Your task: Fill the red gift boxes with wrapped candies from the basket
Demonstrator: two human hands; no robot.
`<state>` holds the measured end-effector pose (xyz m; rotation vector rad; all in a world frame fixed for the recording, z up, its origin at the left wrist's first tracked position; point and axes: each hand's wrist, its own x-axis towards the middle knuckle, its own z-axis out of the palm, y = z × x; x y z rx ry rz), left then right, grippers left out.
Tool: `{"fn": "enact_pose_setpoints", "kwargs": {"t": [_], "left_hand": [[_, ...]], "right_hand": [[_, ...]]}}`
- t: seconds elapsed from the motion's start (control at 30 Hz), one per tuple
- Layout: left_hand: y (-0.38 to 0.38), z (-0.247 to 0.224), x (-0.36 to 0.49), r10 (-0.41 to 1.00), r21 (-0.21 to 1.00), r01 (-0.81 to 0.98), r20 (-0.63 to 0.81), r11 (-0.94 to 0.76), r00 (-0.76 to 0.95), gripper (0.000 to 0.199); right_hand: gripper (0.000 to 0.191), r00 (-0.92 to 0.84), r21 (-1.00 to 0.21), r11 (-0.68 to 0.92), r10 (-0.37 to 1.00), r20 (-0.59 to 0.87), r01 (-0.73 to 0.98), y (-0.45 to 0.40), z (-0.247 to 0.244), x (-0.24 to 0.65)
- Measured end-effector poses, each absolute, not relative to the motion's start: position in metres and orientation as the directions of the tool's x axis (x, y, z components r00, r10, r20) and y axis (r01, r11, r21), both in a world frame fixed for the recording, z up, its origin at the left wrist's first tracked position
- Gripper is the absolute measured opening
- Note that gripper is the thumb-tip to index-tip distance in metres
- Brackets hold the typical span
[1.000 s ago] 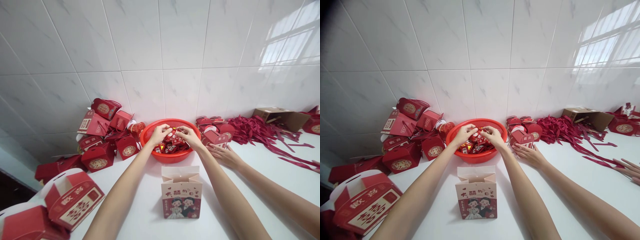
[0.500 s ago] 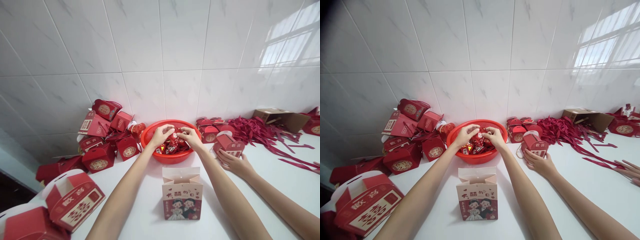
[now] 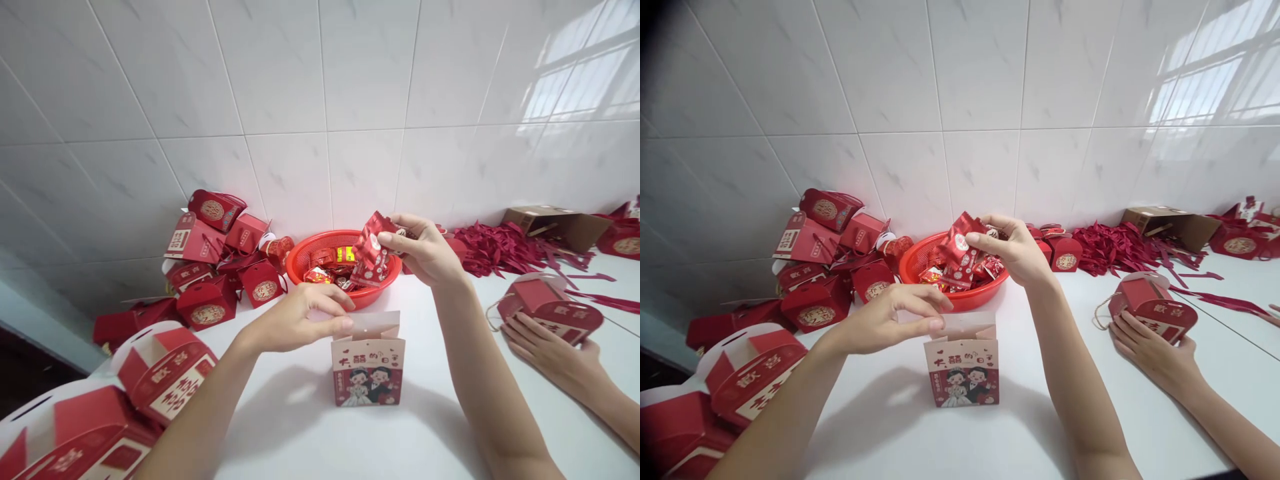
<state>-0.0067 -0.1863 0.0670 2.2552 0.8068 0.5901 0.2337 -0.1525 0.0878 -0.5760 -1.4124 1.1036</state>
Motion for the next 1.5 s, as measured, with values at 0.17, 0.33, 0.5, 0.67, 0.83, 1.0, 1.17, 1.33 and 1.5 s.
{"fn": "enact_pose_setpoints", "kwargs": {"t": [0.17,0.33,0.5,0.67,0.83,1.0,1.17,1.33,1.5], "left_hand": [[-0.188,0.050,0.005,0.787,0.725,0.465,0.170,-0.507,0.593,0.025],[-0.186,0.049,0.004,0.840,0.759,0.507,0.096,-0.409,0.533,0.032],[-0.183,0.049,0.000,0.828,0.758,0.498,0.097,-0.421,0.552,0.048],[-0.173,0.047,-0.004,0.837,0.732,0.516,0.136,-0.445,0.530,0.050],[-0.172,0.049,-0.004,0.840,0.745,0.514,0.114,-0.426,0.531,0.051],[-0.174,0.050,-0.004,0.820,0.730,0.509,0.122,-0.456,0.560,0.039],[-0.172,0.046,-0.005,0.815,0.763,0.460,0.148,-0.455,0.560,0.042],[-0.173,0.045,-0.005,0.813,0.760,0.460,0.151,-0.459,0.562,0.033],[-0.173,0.044,-0.005,0.846,0.723,0.529,0.146,-0.445,0.513,0.037]], "right_hand": [[0.027,-0.362,-0.852,0.524,0.792,0.492,-0.011,-0.176,0.094,0.232],[0.030,-0.378,-0.804,0.582,0.775,0.506,0.117,-0.175,0.094,0.231],[0.030,-0.449,-0.780,0.607,0.746,0.492,0.154,-0.161,0.086,0.233],[0.025,-0.541,-0.760,0.615,0.721,0.433,0.212,-0.151,0.081,0.233],[0.019,-0.575,-0.749,0.628,0.699,0.425,0.211,-0.145,0.077,0.230],[0.017,-0.601,-0.753,0.637,0.669,0.437,0.163,-0.146,0.077,0.227],[0.016,-0.598,-0.755,0.640,0.664,0.449,0.144,-0.145,0.076,0.224],[0.013,-0.624,-0.771,0.628,0.646,0.440,0.107,-0.144,0.075,0.220],[0.016,-0.583,-0.765,0.636,0.661,0.473,0.100,-0.147,0.076,0.222]]}}
